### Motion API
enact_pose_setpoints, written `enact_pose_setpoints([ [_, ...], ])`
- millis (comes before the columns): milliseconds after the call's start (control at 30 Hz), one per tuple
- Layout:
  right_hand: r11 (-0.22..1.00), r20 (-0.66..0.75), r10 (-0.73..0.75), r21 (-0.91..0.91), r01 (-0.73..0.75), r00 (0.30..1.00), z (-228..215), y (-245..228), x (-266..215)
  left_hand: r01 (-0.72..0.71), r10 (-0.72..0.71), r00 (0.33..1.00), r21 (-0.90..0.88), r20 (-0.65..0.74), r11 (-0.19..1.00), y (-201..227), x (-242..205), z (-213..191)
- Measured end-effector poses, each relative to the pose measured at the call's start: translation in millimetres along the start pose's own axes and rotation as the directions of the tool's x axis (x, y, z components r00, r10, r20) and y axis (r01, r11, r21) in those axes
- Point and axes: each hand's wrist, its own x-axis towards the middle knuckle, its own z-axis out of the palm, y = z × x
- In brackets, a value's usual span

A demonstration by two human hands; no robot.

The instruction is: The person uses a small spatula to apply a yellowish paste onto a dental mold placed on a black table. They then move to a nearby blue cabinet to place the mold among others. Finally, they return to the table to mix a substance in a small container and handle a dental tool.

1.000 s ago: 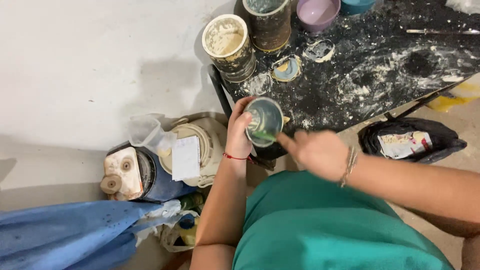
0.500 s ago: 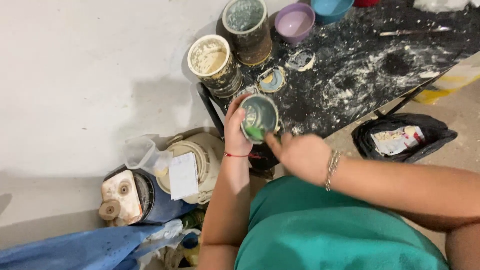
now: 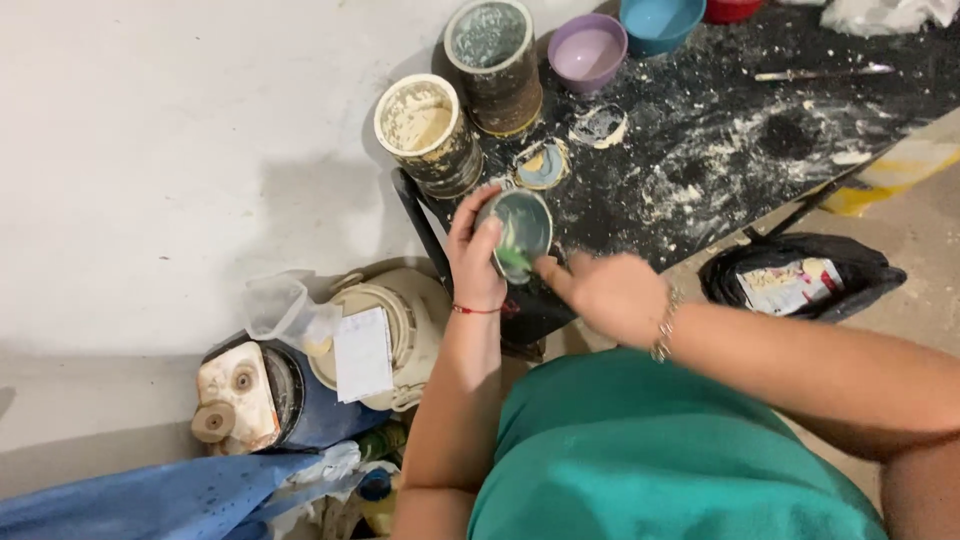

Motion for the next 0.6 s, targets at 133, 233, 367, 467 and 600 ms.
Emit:
enact_pose_setpoints([
  [133,0.987,-0.303,-0.015,-0.157,-0.034,0.953,13,39,7,-0.091,0.091,0.996,0.092,0.009,0.992,12,-4,15],
  [233,0.990,-0.295,0.139,0.014,-0.141,0.945,52,42,12,-0.148,0.149,0.989,0.081,0.003,0.986,17,-2,25],
  [367,0.809,0.033,0.286,0.528,-0.259,0.958,42,-2,-3,-0.182,0.183,0.982,0.018,-0.038,0.983,16,0,22],
  [467,0.584,0.146,0.236,0.769,-0.260,0.961,26,4,-13,-0.199,0.199,0.980,0.012,0.013,0.980,21,1,19],
  [600,0.590,0.020,0.291,0.783,-0.196,0.956,32,58,0,-0.004,0.006,1.000,-0.213,0.011,0.977,21,7,17],
])
